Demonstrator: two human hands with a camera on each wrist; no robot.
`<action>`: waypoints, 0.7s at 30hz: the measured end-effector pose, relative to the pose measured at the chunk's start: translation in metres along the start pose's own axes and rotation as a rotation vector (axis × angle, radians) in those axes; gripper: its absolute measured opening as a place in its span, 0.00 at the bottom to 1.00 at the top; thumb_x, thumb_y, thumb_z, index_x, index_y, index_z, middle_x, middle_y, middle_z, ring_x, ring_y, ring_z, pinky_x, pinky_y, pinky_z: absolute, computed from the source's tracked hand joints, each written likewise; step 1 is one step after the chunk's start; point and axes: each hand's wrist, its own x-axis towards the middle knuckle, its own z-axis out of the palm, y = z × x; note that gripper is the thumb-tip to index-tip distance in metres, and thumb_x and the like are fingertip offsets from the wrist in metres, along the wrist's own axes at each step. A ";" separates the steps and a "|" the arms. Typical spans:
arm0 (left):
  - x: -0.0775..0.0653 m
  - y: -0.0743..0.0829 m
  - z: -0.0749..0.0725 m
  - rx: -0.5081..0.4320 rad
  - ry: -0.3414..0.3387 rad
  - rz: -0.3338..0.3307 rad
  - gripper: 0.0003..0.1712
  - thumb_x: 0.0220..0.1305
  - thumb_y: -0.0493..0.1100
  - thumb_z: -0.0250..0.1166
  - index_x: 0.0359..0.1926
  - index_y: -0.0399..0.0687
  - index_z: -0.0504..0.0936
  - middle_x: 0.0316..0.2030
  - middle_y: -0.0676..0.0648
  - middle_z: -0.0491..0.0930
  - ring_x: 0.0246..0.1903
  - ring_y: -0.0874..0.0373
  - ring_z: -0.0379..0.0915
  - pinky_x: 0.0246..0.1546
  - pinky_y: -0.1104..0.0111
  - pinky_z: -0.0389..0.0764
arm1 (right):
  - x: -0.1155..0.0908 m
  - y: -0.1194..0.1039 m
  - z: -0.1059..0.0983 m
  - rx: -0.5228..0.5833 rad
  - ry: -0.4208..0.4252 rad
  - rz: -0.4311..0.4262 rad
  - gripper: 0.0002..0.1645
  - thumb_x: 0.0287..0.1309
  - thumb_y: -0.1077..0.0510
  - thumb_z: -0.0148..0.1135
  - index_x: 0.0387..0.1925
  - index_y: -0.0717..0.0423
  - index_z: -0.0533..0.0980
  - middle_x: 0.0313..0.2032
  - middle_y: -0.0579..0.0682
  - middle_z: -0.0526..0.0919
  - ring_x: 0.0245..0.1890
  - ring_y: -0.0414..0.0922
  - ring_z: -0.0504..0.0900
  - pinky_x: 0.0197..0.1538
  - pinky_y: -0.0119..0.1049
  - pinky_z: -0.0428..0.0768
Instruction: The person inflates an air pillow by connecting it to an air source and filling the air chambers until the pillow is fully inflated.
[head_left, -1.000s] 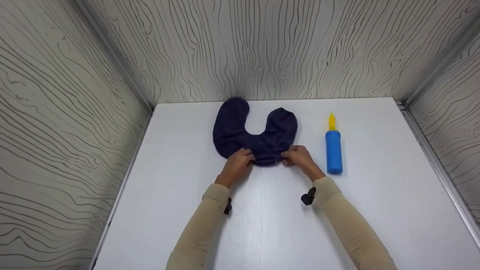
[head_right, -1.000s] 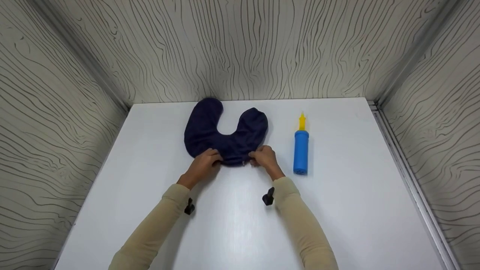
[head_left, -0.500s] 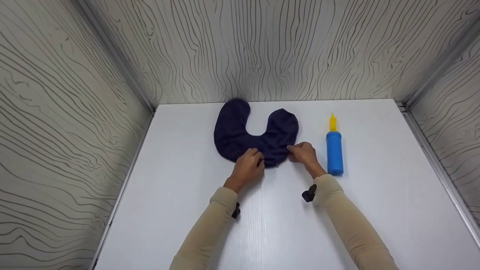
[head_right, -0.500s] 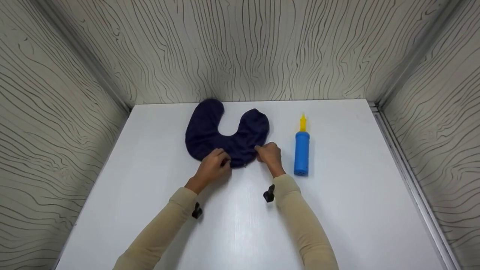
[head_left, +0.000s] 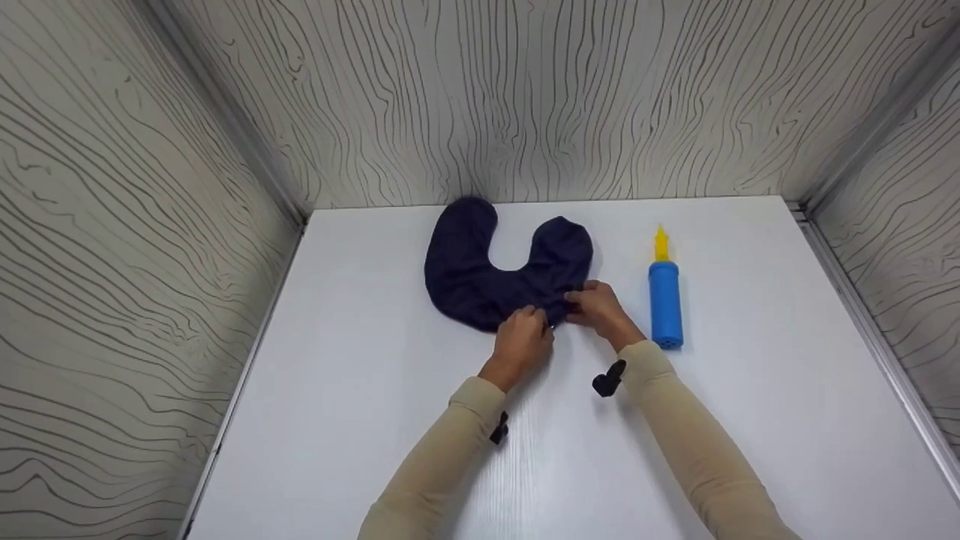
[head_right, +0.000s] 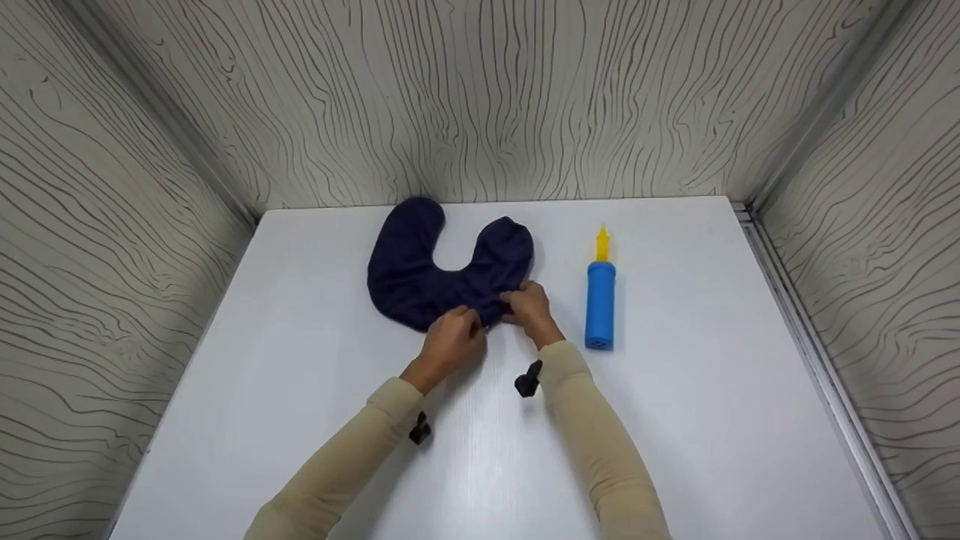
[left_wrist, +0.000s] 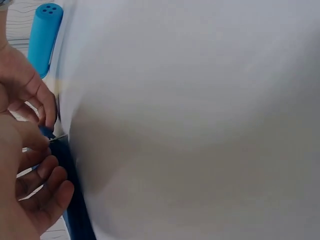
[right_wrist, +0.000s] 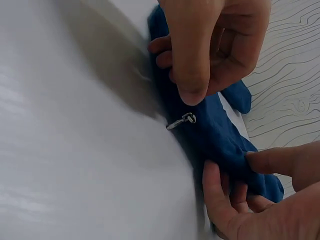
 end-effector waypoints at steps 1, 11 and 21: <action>0.000 0.001 0.001 0.008 0.000 -0.009 0.10 0.70 0.46 0.68 0.43 0.43 0.87 0.40 0.45 0.86 0.42 0.49 0.86 0.43 0.56 0.89 | -0.001 0.000 0.001 0.021 -0.013 0.004 0.42 0.76 0.61 0.56 0.81 0.71 0.49 0.74 0.71 0.65 0.61 0.54 0.80 0.53 0.37 0.89; 0.002 0.010 0.009 0.059 0.093 -0.037 0.16 0.68 0.52 0.72 0.46 0.44 0.88 0.42 0.45 0.88 0.43 0.48 0.85 0.42 0.56 0.90 | -0.005 -0.002 0.006 -0.017 0.011 -0.044 0.46 0.74 0.58 0.62 0.80 0.73 0.51 0.74 0.73 0.64 0.64 0.58 0.80 0.51 0.35 0.89; 0.003 0.011 0.010 0.078 0.071 -0.105 0.15 0.67 0.48 0.71 0.48 0.44 0.86 0.43 0.45 0.87 0.43 0.48 0.85 0.40 0.55 0.90 | -0.003 -0.003 0.010 0.087 -0.011 -0.029 0.40 0.73 0.63 0.61 0.77 0.77 0.56 0.71 0.74 0.69 0.58 0.53 0.84 0.53 0.36 0.90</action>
